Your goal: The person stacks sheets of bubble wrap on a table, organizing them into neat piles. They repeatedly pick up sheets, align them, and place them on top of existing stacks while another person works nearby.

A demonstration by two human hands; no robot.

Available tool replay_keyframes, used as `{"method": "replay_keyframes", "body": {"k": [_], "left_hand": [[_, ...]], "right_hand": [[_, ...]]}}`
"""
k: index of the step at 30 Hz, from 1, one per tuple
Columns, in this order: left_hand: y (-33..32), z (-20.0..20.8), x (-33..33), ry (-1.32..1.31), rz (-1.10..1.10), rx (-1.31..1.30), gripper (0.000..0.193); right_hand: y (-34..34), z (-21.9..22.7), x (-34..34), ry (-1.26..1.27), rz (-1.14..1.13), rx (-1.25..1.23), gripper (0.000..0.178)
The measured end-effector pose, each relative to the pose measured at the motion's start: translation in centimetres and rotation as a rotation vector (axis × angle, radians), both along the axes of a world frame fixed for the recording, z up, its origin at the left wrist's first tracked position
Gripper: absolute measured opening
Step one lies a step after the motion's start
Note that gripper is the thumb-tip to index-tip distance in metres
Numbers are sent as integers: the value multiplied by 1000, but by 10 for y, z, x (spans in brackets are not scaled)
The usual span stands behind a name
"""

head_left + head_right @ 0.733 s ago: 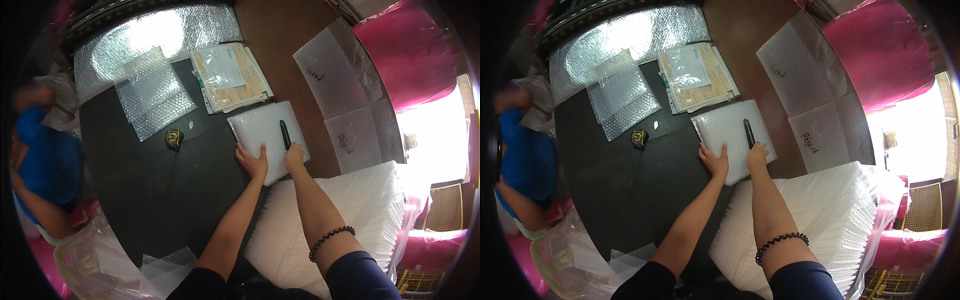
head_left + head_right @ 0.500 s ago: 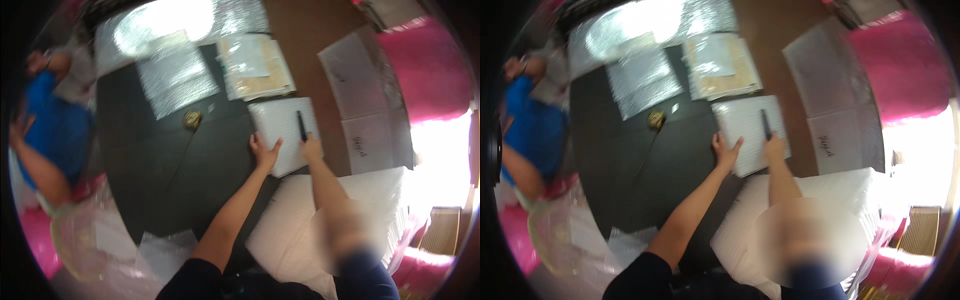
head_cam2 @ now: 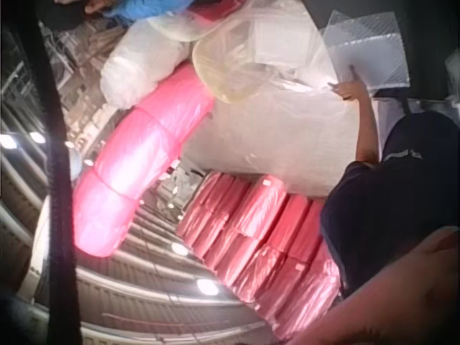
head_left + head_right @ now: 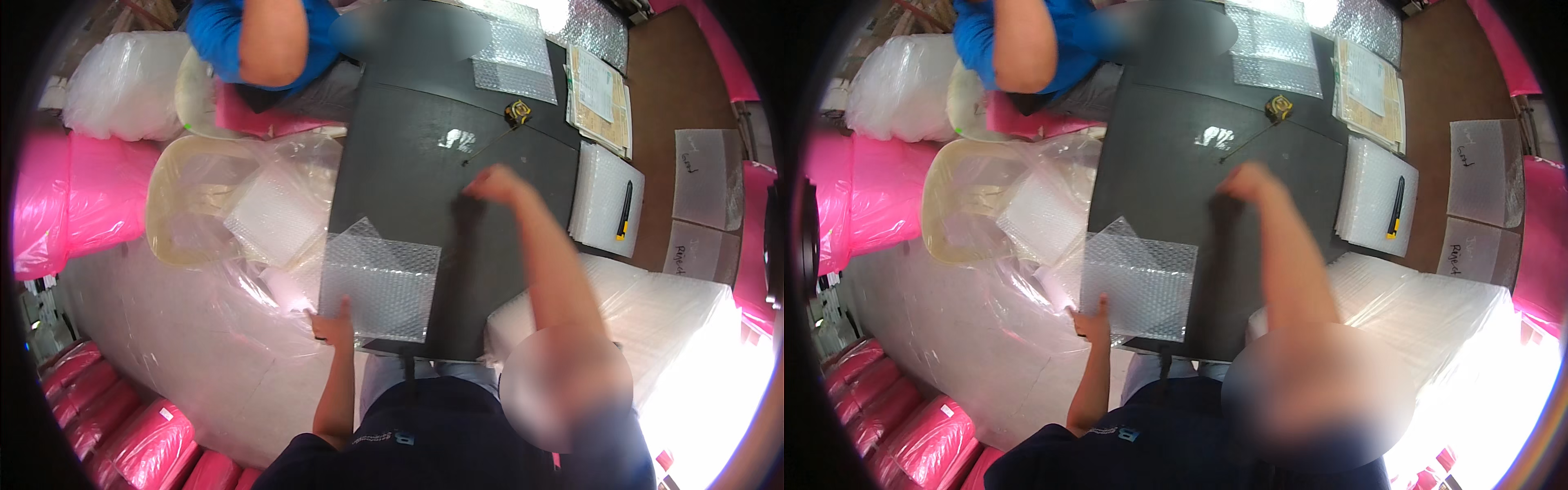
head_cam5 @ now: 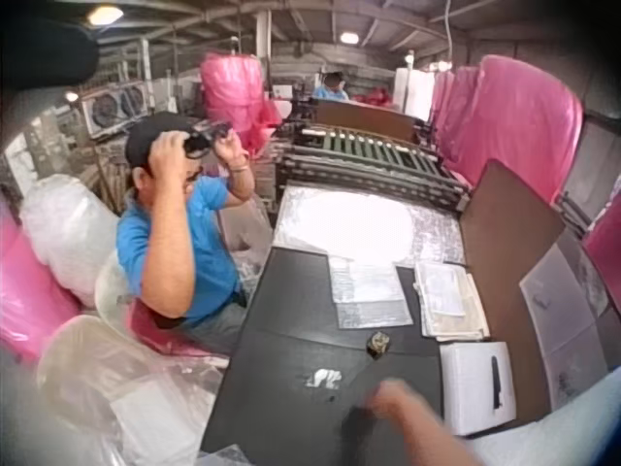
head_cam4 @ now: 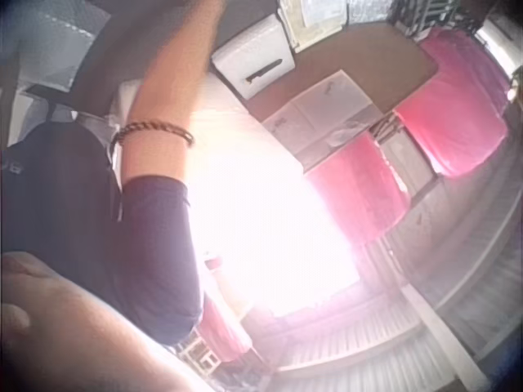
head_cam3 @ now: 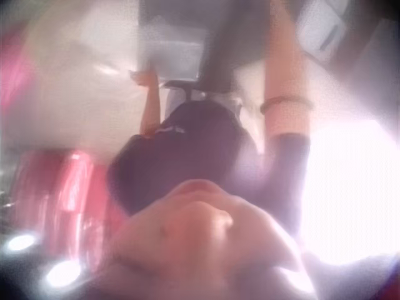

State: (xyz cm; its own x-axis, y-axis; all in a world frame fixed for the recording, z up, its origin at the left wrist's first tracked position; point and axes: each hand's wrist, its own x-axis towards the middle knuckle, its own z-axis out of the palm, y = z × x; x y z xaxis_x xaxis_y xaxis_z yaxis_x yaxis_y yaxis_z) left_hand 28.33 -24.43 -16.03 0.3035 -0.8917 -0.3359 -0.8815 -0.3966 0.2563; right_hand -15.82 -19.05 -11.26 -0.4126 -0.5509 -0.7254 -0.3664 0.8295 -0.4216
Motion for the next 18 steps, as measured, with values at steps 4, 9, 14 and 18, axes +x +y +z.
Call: {"method": "replay_keyframes", "body": {"k": [4,9,14,18], "left_hand": [[8,-28,20,105,-234,-171,88],[-26,-18,20,355,-246,35,80],[-29,4,21,270,-490,-67,65],[-1,-8,6,512,-596,-213,46]], "right_hand": [[-13,-6,194,62,245,216,69],[30,6,214,75,262,141,31],[22,169,211,695,75,-61,42],[-10,136,300,529,109,217,76]]}}
